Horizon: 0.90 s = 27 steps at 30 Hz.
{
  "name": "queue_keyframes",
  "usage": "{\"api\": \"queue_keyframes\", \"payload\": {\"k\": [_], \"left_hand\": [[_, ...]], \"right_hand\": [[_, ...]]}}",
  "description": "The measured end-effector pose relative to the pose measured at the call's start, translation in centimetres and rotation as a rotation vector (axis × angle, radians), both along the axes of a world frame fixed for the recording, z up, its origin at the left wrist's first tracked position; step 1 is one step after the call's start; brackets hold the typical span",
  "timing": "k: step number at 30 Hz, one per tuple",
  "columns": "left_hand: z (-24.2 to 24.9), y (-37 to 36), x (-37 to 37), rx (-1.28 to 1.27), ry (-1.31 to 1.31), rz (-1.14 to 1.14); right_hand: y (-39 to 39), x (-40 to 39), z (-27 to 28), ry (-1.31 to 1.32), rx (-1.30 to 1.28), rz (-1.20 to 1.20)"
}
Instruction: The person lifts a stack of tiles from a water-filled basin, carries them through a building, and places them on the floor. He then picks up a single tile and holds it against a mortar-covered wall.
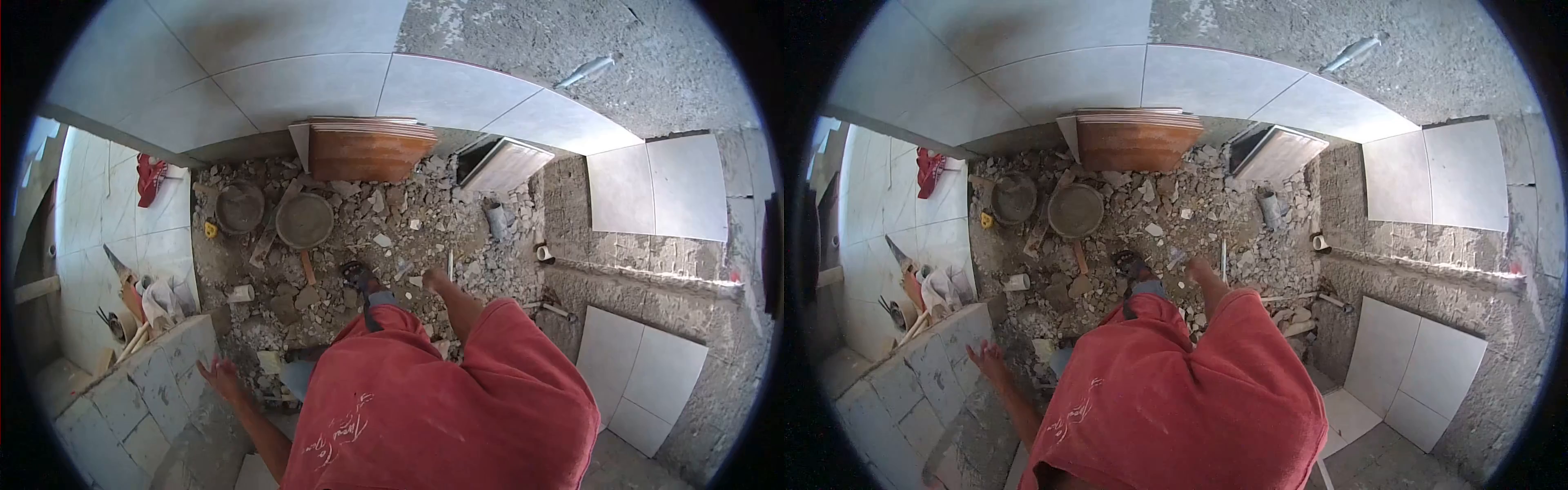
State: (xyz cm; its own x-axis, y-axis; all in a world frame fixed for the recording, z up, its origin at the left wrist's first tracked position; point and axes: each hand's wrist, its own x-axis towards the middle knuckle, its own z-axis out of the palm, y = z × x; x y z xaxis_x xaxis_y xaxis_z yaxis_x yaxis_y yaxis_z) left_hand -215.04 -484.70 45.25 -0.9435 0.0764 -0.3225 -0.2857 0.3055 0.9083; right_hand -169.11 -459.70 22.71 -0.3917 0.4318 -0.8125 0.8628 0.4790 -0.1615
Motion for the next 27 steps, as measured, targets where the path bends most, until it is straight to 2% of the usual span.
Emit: {"api": "queue_keyframes", "payload": {"k": [1, 2, 3, 4, 5, 7, 9, 12, 13, 14, 15, 17, 18, 20, 21, 23, 24, 25, 26, 27], "left_hand": [[1.0, 1.5, 0.4, -0.071, 0.062, -0.06], [0.7, 1.7, 0.6, -0.076, 0.065, -0.061], [-0.1, 1.7, 1.0, -0.141, 0.03, -0.229], [-1.2, 1.7, 1.3, -0.206, -0.004, -0.398], [-3.3, 0.9, 1.7, -0.208, 0.001, -0.4], [-7.5, -2.0, 2.4, -0.386, 0.151, -0.615], [-6.6, -2.7, 5.3, -0.318, -0.03, -0.524], [-10.5, -9.5, 6.2, -0.461, -0.118, -0.455], [-10.9, -11.4, 6.7, -0.509, -0.262, -0.359], [-10.7, -12.6, 6.8, -0.555, -0.405, -0.264], [-9.0, -11.8, 7.7, -0.567, -0.406, -0.262], [-3.3, -7.2, 10.6, -0.604, -0.499, -0.04], [-4.9, -9.6, 9.9, -0.617, -0.496, -0.042], [-10.8, -15.3, 7.9, -0.678, -0.481, -0.361], [-11.7, -15.3, 7.9, -0.68, -0.476, -0.372], [-13.2, -14.1, 8.2, -0.322, -0.514, -0.101], [-12.9, -13.1, 7.9, -0.327, -0.518, -0.12], [-12.6, -12.1, 7.3, -0.351, -0.516, -0.241], [-12.4, -10.5, 6.9, -0.368, -0.512, -0.365], [-12.8, -9.2, 6.1, -0.362, -0.518, -0.385]], "right_hand": [[0.2, -0.6, -0.3, 0.003, -0.004, -0.004], [0.6, -1.4, -0.7, 0.083, 0.022, -0.187], [1.1, -2.3, -1.0, 0.162, 0.049, -0.369], [1.9, -3.2, -1.2, 0.165, 0.045, -0.37], [3.0, -4.3, -1.2, 0.19, 0.052, -0.4], [5.3, -5.6, -0.6, 0.217, 0.055, -0.432], [7.6, -6.8, 0.9, 0.318, 0.131, -0.527], [10.3, -7.2, 2.0, 0.341, 0.076, -0.615], [10.7, -7.3, 2.8, 0.343, 0.061, -0.609], [11.0, -7.2, 3.8, 0.344, 0.004, -0.7], [11.0, -6.4, 4.3, 0.339, -0.049, -0.795], [10.2, -4.8, 3.1, 0.296, 0.029, -0.704], [9.3, -3.8, 2.7, 0.251, 0.111, -0.616], [6.8, -1.1, 2.6, 0.343, 0.056, -0.644], [5.2, 0.3, 0.7, 0.278, 0.109, -0.625], [2.2, 2.8, 0.0, 0.206, 0.17, -0.624], [0.3, 4.0, 0.5, 0.263, 0.216, -0.551], [-1.5, 5.0, 1.1, 0.318, 0.264, -0.477], [-2.6, 5.7, 1.4, 0.31, 0.277, -0.492], [-3.7, 6.4, 1.8, 0.282, 0.227, -0.625]]}}
